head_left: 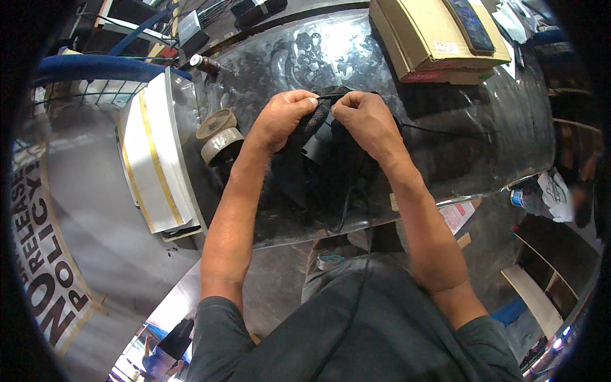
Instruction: The person places a black drawstring bag on a glass counter and manipulates the drawstring and cord lock. They use orange-handled scissors to cut a section of the cord, then re-thread and adjust the drawstring to tighten the bag opening.
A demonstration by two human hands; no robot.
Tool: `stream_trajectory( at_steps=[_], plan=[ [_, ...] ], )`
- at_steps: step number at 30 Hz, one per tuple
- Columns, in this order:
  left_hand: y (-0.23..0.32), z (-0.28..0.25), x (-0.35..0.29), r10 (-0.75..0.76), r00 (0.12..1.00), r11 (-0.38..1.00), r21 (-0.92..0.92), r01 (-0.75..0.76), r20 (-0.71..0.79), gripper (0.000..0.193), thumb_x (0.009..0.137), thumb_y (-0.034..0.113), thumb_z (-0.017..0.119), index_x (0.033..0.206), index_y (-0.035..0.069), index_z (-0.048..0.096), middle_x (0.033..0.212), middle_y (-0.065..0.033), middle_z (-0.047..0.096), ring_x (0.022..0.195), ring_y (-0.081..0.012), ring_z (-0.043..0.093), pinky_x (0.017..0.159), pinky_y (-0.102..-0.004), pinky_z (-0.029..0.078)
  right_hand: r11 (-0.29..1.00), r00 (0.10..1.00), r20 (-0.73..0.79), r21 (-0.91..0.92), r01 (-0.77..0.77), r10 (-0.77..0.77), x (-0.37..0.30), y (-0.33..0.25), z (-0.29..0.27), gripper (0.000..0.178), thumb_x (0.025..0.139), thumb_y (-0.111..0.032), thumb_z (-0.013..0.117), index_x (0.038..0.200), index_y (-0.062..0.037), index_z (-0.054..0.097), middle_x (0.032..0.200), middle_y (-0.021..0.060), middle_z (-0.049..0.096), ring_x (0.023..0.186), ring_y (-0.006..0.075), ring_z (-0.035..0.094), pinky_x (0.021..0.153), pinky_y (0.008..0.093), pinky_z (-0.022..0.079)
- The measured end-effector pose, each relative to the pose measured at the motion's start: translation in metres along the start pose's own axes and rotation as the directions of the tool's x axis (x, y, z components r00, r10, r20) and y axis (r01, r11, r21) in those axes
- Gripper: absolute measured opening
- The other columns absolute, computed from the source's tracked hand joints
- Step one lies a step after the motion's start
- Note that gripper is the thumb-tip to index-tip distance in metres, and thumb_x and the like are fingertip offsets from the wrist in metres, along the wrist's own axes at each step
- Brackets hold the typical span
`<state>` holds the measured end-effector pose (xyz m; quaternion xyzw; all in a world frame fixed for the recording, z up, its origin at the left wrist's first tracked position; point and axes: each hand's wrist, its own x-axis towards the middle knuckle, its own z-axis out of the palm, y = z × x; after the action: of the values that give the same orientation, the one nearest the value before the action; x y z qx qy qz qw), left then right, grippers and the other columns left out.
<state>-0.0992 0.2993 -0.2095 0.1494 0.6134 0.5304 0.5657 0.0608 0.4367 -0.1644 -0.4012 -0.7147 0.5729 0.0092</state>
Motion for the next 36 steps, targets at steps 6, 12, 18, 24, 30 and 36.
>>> stream_trajectory(
  at_steps=[6,12,18,24,30,36],
  plan=[
    [0.008,0.006,-0.004,-0.001,0.999,0.998,0.057,0.003,-0.032,0.028,0.103,0.017,0.064,0.122,-0.003,0.070,0.101,-0.0047,0.074,0.086,-0.0104,0.069,0.079,-0.0271,0.057,0.997,0.997,-0.010,-0.024,-0.075,0.074,0.008,0.008,0.002,0.028,0.081,-0.027,0.069,0.087,-0.0008,0.077,0.080,0.0156,0.076,0.079,0.0254,0.075,0.077,0.0395,0.056],
    [0.008,0.007,-0.007,0.000,0.999,0.998,0.066,0.002,-0.039,0.027,0.103,0.017,0.064,0.121,-0.003,0.071,0.100,-0.0032,0.074,0.085,-0.0091,0.068,0.076,-0.0255,0.056,0.997,0.998,0.013,0.052,-0.063,0.062,0.015,0.019,0.005,0.028,0.080,-0.027,0.072,0.087,0.0001,0.077,0.076,0.0122,0.075,0.073,0.0209,0.072,0.073,0.0364,0.055],
    [0.017,0.012,-0.012,0.071,0.995,0.968,0.247,-0.052,-0.069,0.026,0.102,0.019,0.064,0.120,0.002,0.072,0.094,-0.0002,0.071,0.075,-0.0075,0.062,0.069,-0.0245,0.053,0.994,0.999,-0.001,0.092,-0.050,0.050,0.017,0.020,0.011,0.028,0.080,-0.025,0.073,0.086,0.0013,0.077,0.074,0.0099,0.074,0.070,0.0174,0.069,0.070,0.0345,0.054],
    [0.028,0.017,-0.011,0.013,0.999,0.977,0.214,-0.002,-0.051,0.015,0.099,0.017,0.066,0.106,0.005,0.071,0.086,0.0025,0.066,0.072,-0.0071,0.058,0.065,-0.0246,0.050,0.989,0.998,-0.035,0.134,0.055,-0.050,0.016,0.021,0.014,0.027,0.083,-0.023,0.073,0.091,0.0022,0.077,0.081,0.0110,0.075,0.076,0.0173,0.070,0.073,0.0343,0.054],
    [0.026,0.023,-0.007,0.177,0.970,0.918,0.383,-0.102,-0.167,0.010,0.098,0.014,0.067,0.100,0.004,0.068,0.085,0.0008,0.065,0.071,-0.0085,0.060,0.066,-0.0258,0.050,0.988,0.980,-0.143,0.047,0.145,-0.137,-0.010,0.019,-0.011,0.032,0.085,-0.026,0.074,0.101,0.0021,0.075,0.097,0.0173,0.074,0.093,0.0271,0.071,0.086,0.0394,0.054],
    [0.032,0.035,-0.017,0.403,0.886,0.806,0.548,-0.223,-0.231,0.014,0.099,0.016,0.064,0.098,0.002,0.065,0.086,-0.0028,0.066,0.074,-0.0107,0.064,0.067,-0.0277,0.052,0.939,0.986,-0.081,-0.324,0.114,-0.147,-0.056,0.066,-0.052,0.035,0.090,-0.025,0.076,0.115,-0.0012,0.072,0.111,0.0151,0.068,0.103,0.0292,0.067,0.092,0.0391,0.053]
  ],
)
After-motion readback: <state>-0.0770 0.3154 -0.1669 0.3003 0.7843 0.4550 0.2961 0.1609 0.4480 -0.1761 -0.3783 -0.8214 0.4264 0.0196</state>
